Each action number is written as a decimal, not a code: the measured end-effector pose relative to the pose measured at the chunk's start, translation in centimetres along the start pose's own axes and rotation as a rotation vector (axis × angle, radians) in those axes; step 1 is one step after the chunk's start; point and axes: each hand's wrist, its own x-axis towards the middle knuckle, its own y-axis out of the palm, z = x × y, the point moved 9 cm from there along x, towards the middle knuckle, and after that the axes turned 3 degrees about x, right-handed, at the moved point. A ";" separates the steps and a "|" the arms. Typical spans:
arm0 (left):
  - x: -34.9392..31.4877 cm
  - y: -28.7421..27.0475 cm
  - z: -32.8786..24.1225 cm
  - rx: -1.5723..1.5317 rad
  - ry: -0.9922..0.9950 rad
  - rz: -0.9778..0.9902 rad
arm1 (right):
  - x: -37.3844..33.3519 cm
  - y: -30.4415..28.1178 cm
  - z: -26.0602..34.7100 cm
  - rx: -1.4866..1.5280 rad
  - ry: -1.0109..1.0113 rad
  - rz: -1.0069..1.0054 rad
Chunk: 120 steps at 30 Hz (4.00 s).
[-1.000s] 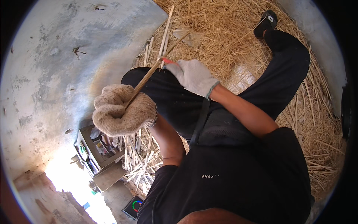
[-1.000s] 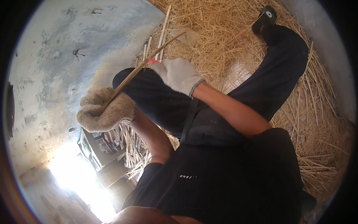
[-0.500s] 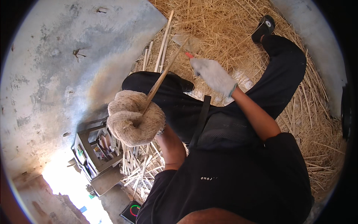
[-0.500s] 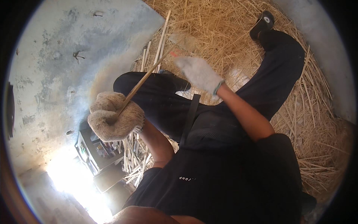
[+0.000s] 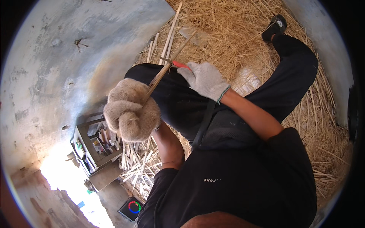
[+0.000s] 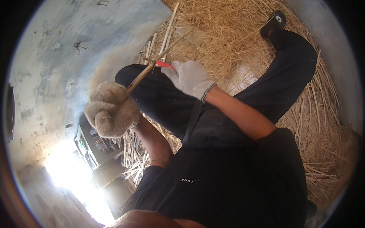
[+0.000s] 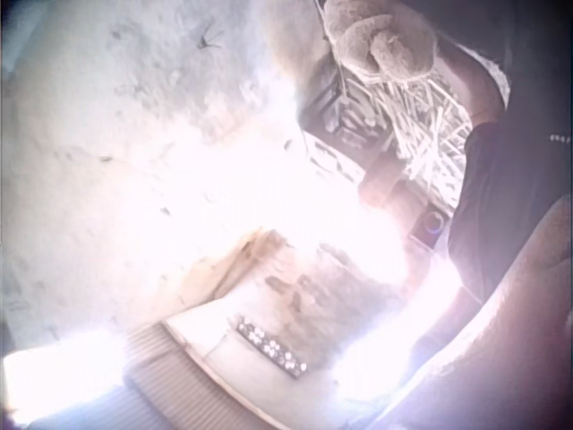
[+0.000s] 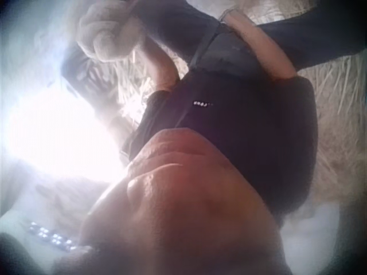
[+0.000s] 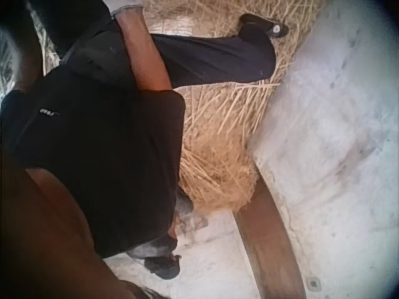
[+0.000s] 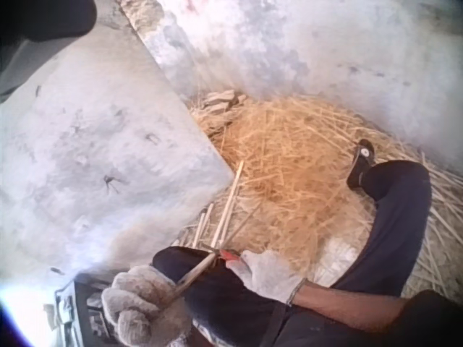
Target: The person splits a long bamboo pole using a small blade by hand while sitting on a straw-covered floor.
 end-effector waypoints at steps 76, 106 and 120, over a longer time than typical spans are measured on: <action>1.7 -3.0 1.1 -0.100 -0.226 -0.448 | 6.6 8.4 -12.3 0.541 0.359 0.166; -0.2 -6.4 1.6 -0.109 -0.035 -0.438 | 7.0 -0.7 -1.5 0.154 -0.200 -0.153; 1.3 3.6 -1.8 0.391 -0.091 -0.585 | 5.3 0.1 -17.9 -0.022 0.420 -0.072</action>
